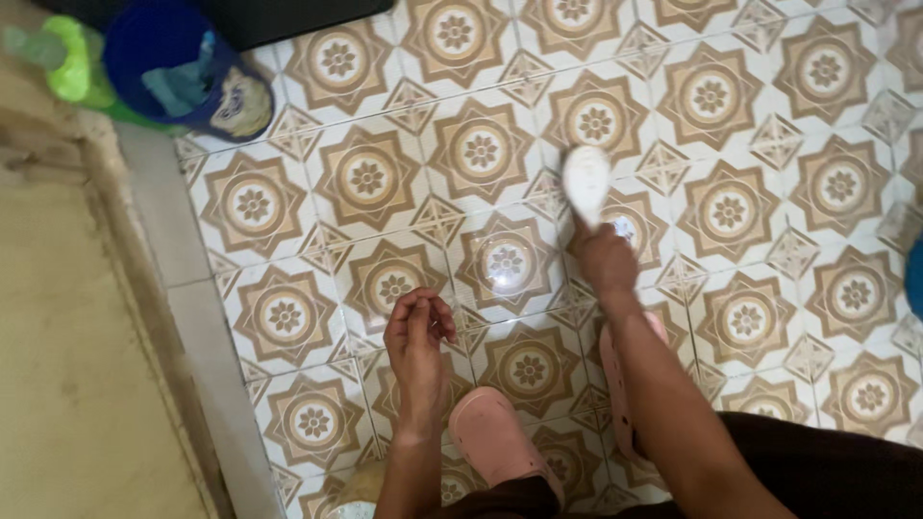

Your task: The person scrubs the tiled floor and a squat toilet using a handheld brush and water from a bucket, dipping the brush into a small container of cleaning solution.

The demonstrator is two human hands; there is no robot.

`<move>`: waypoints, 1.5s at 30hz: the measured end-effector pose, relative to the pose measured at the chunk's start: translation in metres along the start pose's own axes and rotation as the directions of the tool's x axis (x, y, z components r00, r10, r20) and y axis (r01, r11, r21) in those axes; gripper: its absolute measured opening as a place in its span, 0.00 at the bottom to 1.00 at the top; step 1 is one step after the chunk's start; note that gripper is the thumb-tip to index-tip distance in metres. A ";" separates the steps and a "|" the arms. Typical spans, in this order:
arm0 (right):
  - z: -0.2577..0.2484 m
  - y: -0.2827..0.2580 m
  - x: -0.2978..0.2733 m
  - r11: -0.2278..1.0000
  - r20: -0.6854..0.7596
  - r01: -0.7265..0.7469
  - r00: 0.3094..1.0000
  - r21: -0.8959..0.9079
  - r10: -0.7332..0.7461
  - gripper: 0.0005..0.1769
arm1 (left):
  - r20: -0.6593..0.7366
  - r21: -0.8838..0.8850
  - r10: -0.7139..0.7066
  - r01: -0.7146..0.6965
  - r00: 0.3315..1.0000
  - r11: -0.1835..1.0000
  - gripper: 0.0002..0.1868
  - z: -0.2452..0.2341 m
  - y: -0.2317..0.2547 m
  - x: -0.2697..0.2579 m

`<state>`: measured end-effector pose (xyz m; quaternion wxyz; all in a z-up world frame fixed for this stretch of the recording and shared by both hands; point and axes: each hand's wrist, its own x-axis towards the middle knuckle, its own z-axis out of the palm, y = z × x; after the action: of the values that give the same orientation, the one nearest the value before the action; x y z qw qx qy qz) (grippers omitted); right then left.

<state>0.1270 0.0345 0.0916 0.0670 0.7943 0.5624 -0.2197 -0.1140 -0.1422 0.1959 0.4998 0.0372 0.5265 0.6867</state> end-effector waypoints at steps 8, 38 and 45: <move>-0.024 0.161 0.065 0.984 -0.165 -0.171 0.970 0.055 0.178 0.39 | 0.079 -0.011 -0.078 0.080 0.994 0.997 0.09 0.001 -0.029 0.013; 0.289 -0.081 -0.300 0.265 0.299 0.964 0.251 0.005 -0.921 0.19 | -0.114 -0.044 0.179 -0.185 0.977 0.982 0.10 -0.045 0.023 -0.039; 0.225 -0.199 -0.275 0.310 0.374 0.951 0.279 0.022 -0.884 0.19 | -0.197 -0.003 0.178 -0.183 0.964 0.983 0.09 -0.049 0.025 -0.042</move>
<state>-0.1921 -0.2110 0.0351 0.0984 0.2625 0.9174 -0.2825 -0.1380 -0.2050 0.2131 0.3814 0.0120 0.5601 0.7353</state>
